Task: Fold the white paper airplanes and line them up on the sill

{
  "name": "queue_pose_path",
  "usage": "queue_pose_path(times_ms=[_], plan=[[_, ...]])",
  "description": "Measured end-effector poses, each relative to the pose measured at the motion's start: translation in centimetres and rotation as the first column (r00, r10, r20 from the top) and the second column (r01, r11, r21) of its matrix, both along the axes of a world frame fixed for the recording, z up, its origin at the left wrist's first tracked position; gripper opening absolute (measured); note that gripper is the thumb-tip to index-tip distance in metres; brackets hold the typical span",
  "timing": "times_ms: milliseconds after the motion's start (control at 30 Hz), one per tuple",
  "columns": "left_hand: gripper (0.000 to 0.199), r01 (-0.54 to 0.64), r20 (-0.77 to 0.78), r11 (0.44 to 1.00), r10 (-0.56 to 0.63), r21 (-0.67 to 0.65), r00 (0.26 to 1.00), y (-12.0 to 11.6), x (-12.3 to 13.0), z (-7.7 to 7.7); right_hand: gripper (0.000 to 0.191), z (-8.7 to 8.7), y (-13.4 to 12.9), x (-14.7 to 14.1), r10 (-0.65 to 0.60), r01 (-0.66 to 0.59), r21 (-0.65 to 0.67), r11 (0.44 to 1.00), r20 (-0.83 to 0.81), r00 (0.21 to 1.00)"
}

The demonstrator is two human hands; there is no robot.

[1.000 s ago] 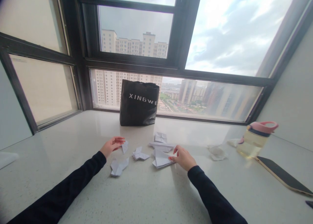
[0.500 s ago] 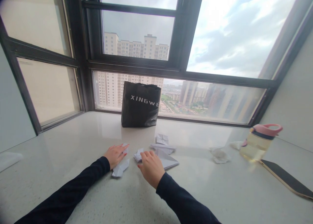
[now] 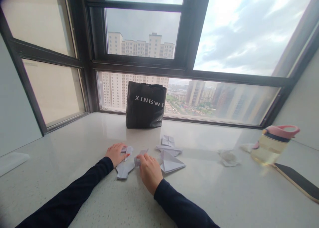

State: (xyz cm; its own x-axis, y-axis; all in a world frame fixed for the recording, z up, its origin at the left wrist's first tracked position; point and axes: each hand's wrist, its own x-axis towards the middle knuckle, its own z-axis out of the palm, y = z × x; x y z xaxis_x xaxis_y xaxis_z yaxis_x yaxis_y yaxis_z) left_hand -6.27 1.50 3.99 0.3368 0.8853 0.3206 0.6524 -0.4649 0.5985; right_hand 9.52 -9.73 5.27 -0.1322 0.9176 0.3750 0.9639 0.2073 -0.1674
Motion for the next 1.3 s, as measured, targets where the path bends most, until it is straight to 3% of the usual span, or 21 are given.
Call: queue_pose_path(times_ms=[233,367,500,633,767,867,1000,1133,1300], plan=[[0.029,0.040,0.119,0.998,-0.035,-0.046,0.992,0.9,0.0,0.1,0.031,-0.6,0.1,-0.1,0.131,-0.091,0.167,0.982,-0.247,0.960],[0.034,0.000,0.140,0.998,0.008,-0.058,0.990,0.5,0.1,-0.3,0.031,-0.5,0.0,-0.3,0.214,-0.146,0.224,0.964,-0.324,0.922],[0.021,0.026,0.073,1.000,-0.025,-0.011,0.997,-0.5,0.4,-0.3,0.032,-0.5,0.0,-0.5,0.289,-0.207,0.244,0.947,-0.374,0.881],[0.020,0.083,-0.025,0.996,-0.083,0.022,0.996,-0.7,0.6,0.0,0.037,-0.6,0.0,-0.5,0.323,-0.225,0.271,0.936,-0.405,0.855],[0.020,0.011,0.190,0.999,-0.017,0.032,0.982,-0.1,0.6,0.4,0.038,-0.4,0.1,-0.4,0.343,-0.219,0.320,0.922,-0.405,0.848],[0.024,0.009,0.449,1.000,-0.017,0.019,0.893,0.1,0.6,0.9,0.038,0.0,-0.1,-0.4,0.367,-0.228,0.358,0.906,-0.392,0.844],[0.037,0.192,0.682,0.978,-0.086,-0.081,0.726,-0.3,0.7,1.7,0.043,0.4,-0.6,-0.7,0.434,-0.297,0.377,0.877,-0.359,0.826],[0.050,0.375,0.803,0.896,-0.035,-0.238,0.594,-0.7,1.2,1.9,0.048,0.5,-0.8,-0.9,0.503,-0.368,0.385,0.846,-0.350,0.790],[0.056,0.527,0.871,0.783,0.037,-0.330,0.490,-1.7,2.0,1.7,0.048,0.5,-0.6,-0.8,0.481,-0.333,0.385,0.861,-0.397,0.782]])
